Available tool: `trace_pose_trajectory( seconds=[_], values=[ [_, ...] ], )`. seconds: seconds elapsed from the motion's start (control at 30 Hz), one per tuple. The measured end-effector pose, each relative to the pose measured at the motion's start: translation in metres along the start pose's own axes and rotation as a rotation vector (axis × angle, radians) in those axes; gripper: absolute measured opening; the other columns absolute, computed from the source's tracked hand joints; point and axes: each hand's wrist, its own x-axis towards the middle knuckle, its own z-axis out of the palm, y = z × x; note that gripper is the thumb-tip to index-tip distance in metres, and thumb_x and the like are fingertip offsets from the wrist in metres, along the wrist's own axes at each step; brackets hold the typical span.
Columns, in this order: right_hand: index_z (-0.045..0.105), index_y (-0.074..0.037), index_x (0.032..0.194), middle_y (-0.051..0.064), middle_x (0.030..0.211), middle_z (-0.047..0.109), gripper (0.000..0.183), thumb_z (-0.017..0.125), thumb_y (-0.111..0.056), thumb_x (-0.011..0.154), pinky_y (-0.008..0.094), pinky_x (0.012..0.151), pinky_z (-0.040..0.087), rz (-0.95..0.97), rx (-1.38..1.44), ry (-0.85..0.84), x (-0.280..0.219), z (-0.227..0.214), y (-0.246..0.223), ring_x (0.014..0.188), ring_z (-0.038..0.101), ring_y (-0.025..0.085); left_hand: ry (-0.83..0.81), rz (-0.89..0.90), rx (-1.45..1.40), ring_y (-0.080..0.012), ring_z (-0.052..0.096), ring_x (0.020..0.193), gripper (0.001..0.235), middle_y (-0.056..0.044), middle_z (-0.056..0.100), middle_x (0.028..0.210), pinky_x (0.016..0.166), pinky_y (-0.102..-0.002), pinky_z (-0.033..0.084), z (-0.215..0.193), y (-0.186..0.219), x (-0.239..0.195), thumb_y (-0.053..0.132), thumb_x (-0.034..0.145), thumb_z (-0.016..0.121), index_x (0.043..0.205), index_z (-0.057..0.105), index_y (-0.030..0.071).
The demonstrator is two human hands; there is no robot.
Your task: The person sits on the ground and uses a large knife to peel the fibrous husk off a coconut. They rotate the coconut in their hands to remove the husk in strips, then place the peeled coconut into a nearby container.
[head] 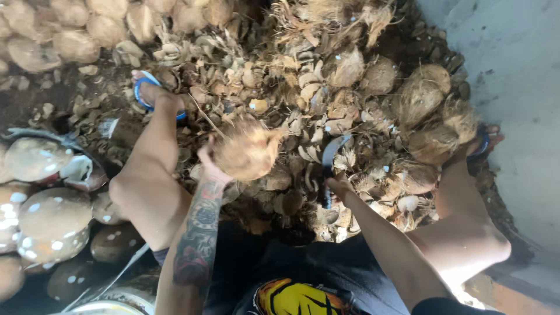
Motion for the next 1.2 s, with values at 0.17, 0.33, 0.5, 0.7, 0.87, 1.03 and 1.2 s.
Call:
trace_pose_trajectory(
  seconds=[0.17, 0.33, 0.5, 0.7, 0.87, 1.03, 1.2],
  values=[
    [0.056, -0.008, 0.138, 0.020, 0.129, 0.075, 0.071, 0.067, -0.057, 0.087, 0.055, 0.098, 0.060, 0.052, 0.007, 0.087, 0.004, 0.013, -0.021, 0.123, 0.071, 0.038, -0.066, -0.253, 0.084, -0.0517, 0.066, 0.124, 0.066, -0.028, 0.070, 0.135, 0.107, -0.070, 0.049, 0.104, -0.018, -0.128, 0.038, 0.080, 0.081, 0.134, 0.071, 0.002],
    [0.073, -0.013, 0.119, 0.016, 0.109, 0.079, 0.055, 0.073, -0.042, 0.072, 0.055, 0.091, 0.061, 0.015, 0.097, 0.134, 0.061, 0.046, 0.021, 0.110, 0.075, 0.038, -0.111, -0.231, 0.071, -0.0494, 0.068, 0.122, 0.062, -0.024, 0.071, 0.132, 0.108, -0.070, 0.050, 0.076, -0.035, -0.092, 0.032, 0.079, 0.083, 0.133, 0.070, 0.004],
    [0.073, 0.000, 0.072, 0.017, 0.046, 0.061, 0.018, 0.070, -0.018, 0.070, 0.047, 0.035, 0.052, -0.147, 0.549, 0.052, -0.076, -0.051, -0.042, 0.035, 0.063, 0.030, -0.147, -0.204, 0.043, -0.0459, 0.073, 0.112, 0.051, -0.021, 0.076, 0.123, 0.102, -0.063, 0.058, 0.122, -0.016, -0.122, 0.035, 0.081, 0.081, 0.122, 0.075, 0.006],
    [0.067, 0.007, 0.094, 0.024, 0.066, 0.073, 0.016, 0.061, 0.005, 0.079, 0.032, 0.060, 0.058, -0.737, 0.695, -0.037, -0.224, -0.107, -0.083, 0.056, 0.074, 0.027, -0.113, -0.248, 0.093, -0.0436, 0.070, 0.121, 0.068, -0.022, 0.072, 0.133, 0.106, -0.064, 0.053, 0.074, -0.052, -0.080, 0.047, 0.082, 0.088, 0.133, 0.070, 0.006],
    [0.068, 0.018, 0.118, 0.029, 0.069, 0.072, 0.043, 0.057, -0.004, 0.083, 0.035, 0.047, 0.062, -0.566, 0.521, -0.177, -0.223, -0.078, -0.054, 0.056, 0.075, 0.030, -0.062, -0.185, 0.172, -0.0435, 0.071, 0.118, 0.068, -0.021, 0.074, 0.129, 0.106, -0.063, 0.053, 0.059, -0.051, -0.067, 0.045, 0.077, 0.090, 0.132, 0.071, 0.009],
    [0.073, 0.001, 0.074, 0.016, 0.052, 0.068, 0.015, 0.066, -0.010, 0.083, 0.040, 0.057, 0.060, -0.710, 0.443, -0.084, -0.243, -0.092, -0.062, 0.048, 0.072, 0.030, -0.056, -0.182, 0.154, -0.0457, 0.070, 0.121, 0.071, -0.021, 0.073, 0.131, 0.107, -0.066, 0.053, 0.050, -0.051, -0.063, 0.048, 0.076, 0.090, 0.133, 0.070, 0.010],
    [0.061, -0.006, 0.089, 0.013, 0.078, 0.078, 0.008, 0.066, 0.000, 0.086, 0.032, 0.061, 0.061, -1.561, 0.733, -0.178, -0.307, -0.130, -0.098, 0.067, 0.078, 0.027, -0.063, -0.212, 0.132, -0.0431, 0.069, 0.125, 0.076, -0.019, 0.071, 0.137, 0.110, -0.063, 0.054, 0.061, -0.049, -0.080, 0.053, 0.075, 0.088, 0.136, 0.070, 0.011]
  ],
)
